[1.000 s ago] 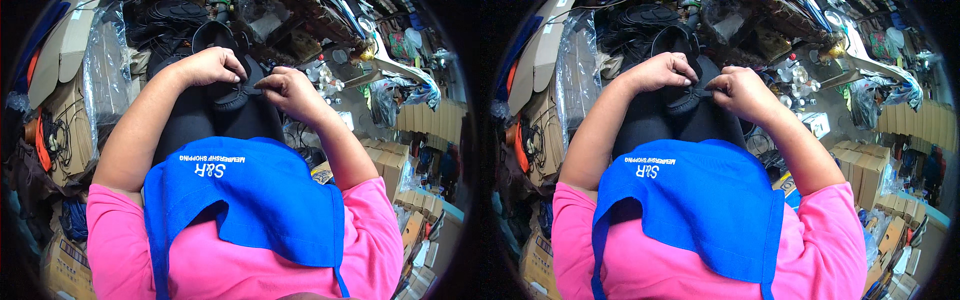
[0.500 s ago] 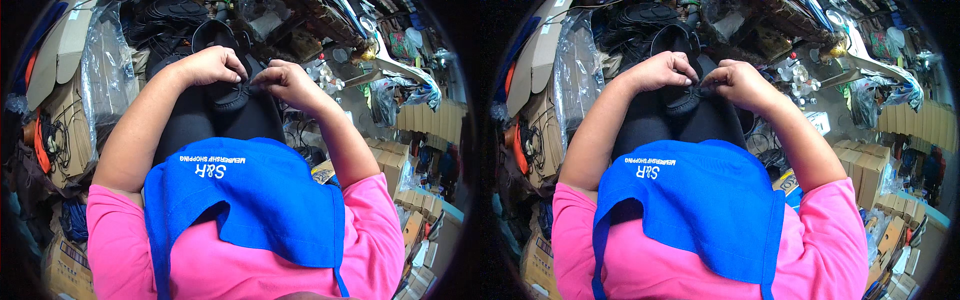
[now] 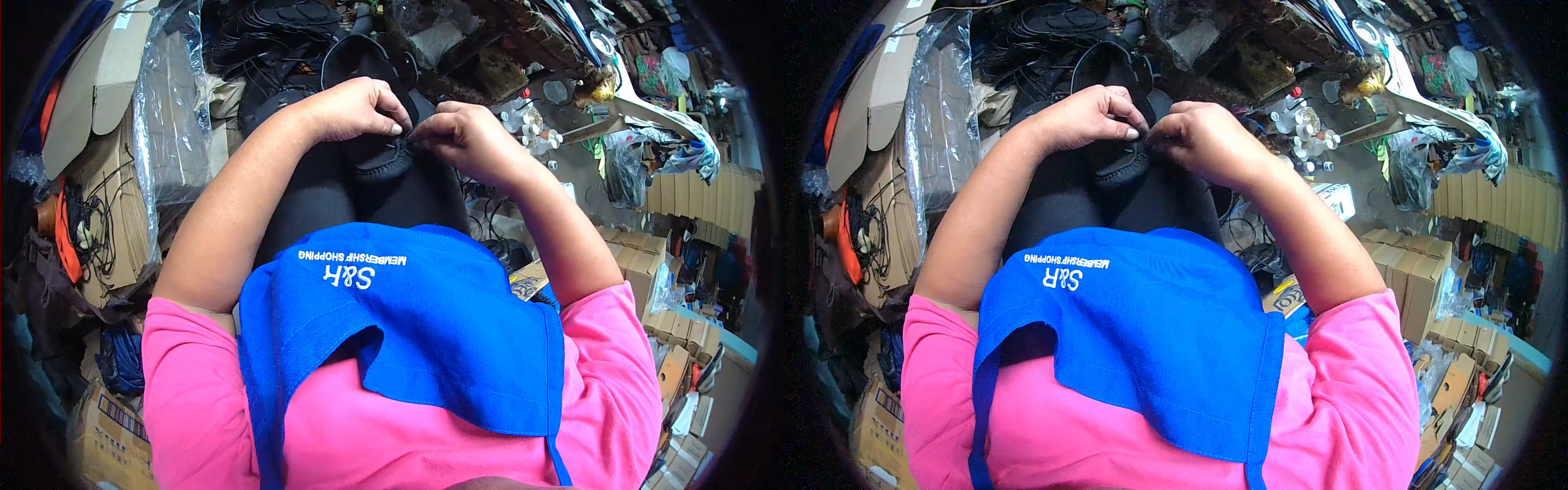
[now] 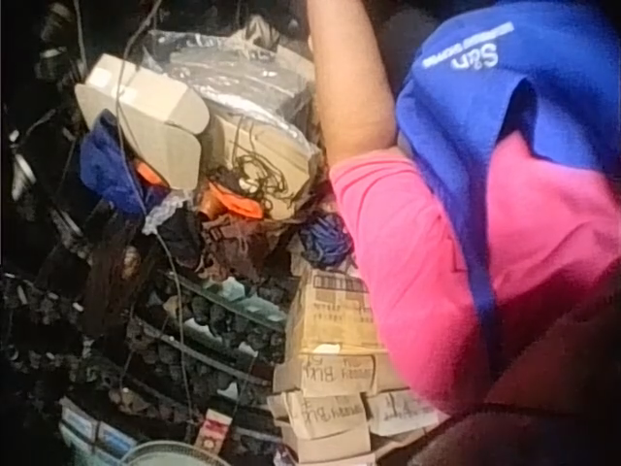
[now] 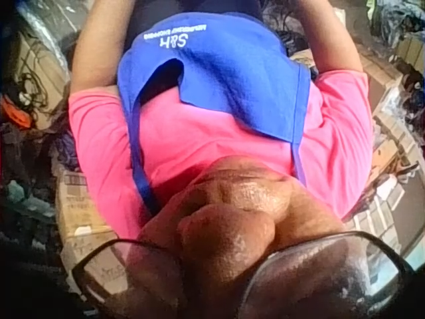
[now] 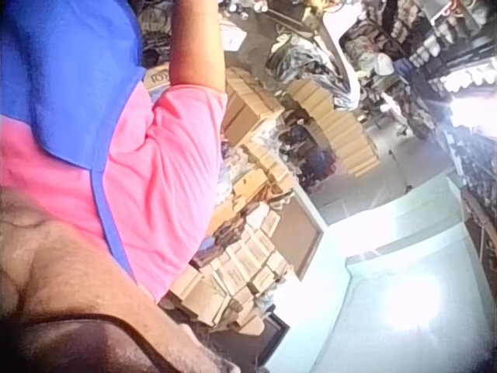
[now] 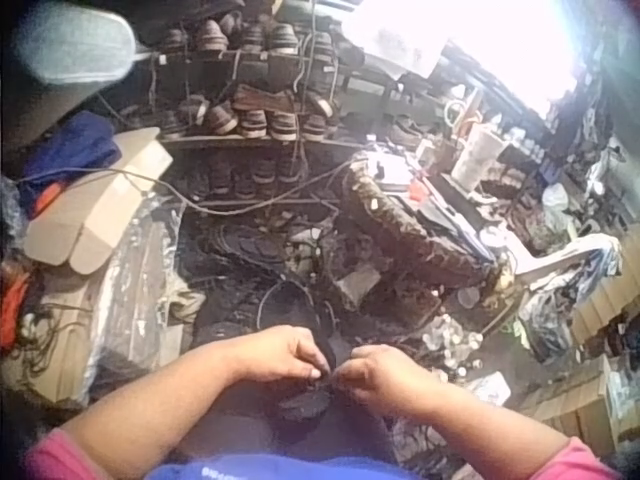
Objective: Stitching or lacing the edge of a black shoe upper manually.
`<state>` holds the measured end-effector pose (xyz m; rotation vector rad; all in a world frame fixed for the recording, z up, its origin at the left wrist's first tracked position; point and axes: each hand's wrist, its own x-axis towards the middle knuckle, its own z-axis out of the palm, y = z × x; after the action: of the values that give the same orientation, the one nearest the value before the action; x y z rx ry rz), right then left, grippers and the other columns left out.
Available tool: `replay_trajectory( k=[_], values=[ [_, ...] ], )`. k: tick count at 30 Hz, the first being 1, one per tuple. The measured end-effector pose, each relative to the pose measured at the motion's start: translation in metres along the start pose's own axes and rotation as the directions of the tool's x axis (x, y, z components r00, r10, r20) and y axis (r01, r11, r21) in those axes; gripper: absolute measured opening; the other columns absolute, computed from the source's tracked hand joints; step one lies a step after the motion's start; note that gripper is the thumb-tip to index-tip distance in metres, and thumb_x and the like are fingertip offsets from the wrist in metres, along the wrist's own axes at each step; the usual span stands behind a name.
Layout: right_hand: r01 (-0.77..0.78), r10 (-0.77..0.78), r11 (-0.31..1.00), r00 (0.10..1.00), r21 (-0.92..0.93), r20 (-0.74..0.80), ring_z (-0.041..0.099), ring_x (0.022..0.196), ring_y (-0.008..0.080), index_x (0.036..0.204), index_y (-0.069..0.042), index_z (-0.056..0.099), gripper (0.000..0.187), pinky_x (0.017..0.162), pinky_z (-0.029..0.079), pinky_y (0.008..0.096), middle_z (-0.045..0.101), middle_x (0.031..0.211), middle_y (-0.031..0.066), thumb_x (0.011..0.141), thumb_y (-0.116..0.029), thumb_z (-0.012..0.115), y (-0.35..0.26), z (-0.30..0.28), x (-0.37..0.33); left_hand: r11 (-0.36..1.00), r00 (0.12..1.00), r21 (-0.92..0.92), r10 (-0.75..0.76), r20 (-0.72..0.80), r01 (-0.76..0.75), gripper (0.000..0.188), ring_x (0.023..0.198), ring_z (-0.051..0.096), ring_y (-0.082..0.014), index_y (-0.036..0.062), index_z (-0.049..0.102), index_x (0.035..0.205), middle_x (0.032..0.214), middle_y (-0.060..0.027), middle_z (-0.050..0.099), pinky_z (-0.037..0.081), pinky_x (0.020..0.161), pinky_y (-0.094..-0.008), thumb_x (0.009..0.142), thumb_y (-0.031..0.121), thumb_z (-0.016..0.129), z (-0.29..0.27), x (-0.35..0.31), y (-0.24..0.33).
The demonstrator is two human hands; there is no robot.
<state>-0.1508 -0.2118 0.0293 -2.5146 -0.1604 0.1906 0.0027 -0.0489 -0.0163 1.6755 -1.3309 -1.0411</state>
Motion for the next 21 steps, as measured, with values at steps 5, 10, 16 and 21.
replay_trajectory(
  k=[5, 10, 16, 21],
  values=[
    [-0.110, 0.101, 0.972, 0.993, 0.206, 0.054, 0.057, 0.081, 0.0145, 0.101, -0.011, 0.072, 0.019, 0.071, 0.047, 0.0279, 0.055, 0.084, 0.0034, 0.082, -0.009, 0.068, 0.014, 0.005, -0.001, 0.992, 0.993, 0.073, 0.099, 0.062, -0.104, 0.026, 0.092, 0.055, -0.0209, 0.0095, 0.070, 0.103, 0.091, -0.0065, 0.055, 0.044, 0.085, -0.0320, 0.077, 0.014, 0.070, -0.005, -0.004, -0.005],
    [-0.235, 0.163, 0.894, 0.964, 0.382, 0.212, 0.054, 0.087, 0.0149, 0.103, -0.015, 0.073, 0.021, 0.081, 0.044, 0.0288, 0.057, 0.084, 0.0021, 0.083, -0.012, 0.068, 0.028, 0.001, 0.004, 0.991, 0.997, 0.117, 0.058, 0.054, -0.064, 0.030, 0.096, 0.056, -0.0227, 0.0116, 0.070, 0.105, 0.095, -0.0079, 0.057, 0.044, 0.088, -0.0327, 0.074, 0.012, 0.072, -0.005, -0.005, 0.000],
    [-0.208, 0.107, 0.850, 0.968, 0.485, 0.229, 0.053, 0.085, 0.0113, 0.103, -0.008, 0.072, 0.020, 0.080, 0.043, 0.0272, 0.060, 0.088, 0.0011, 0.083, -0.007, 0.067, 0.041, 0.009, 0.005, 0.993, 0.998, 0.117, 0.024, 0.053, -0.030, 0.031, 0.100, 0.057, -0.0241, 0.0130, 0.071, 0.104, 0.099, -0.0092, 0.059, 0.044, 0.091, -0.0335, 0.073, 0.012, 0.073, -0.004, -0.003, 0.001],
    [-0.100, 0.124, 0.928, 0.991, 0.358, -0.044, 0.062, 0.076, 0.0157, 0.090, -0.004, 0.070, 0.012, 0.069, 0.049, 0.0292, 0.062, 0.084, 0.0036, 0.079, -0.008, 0.071, 0.026, 0.034, 0.004, 0.993, 0.999, 0.117, 0.034, 0.021, -0.036, 0.029, 0.092, 0.055, -0.0212, 0.0107, 0.071, 0.100, 0.091, -0.0057, 0.055, 0.045, 0.084, -0.0322, 0.072, 0.011, 0.074, -0.002, -0.005, 0.000]
  ],
)
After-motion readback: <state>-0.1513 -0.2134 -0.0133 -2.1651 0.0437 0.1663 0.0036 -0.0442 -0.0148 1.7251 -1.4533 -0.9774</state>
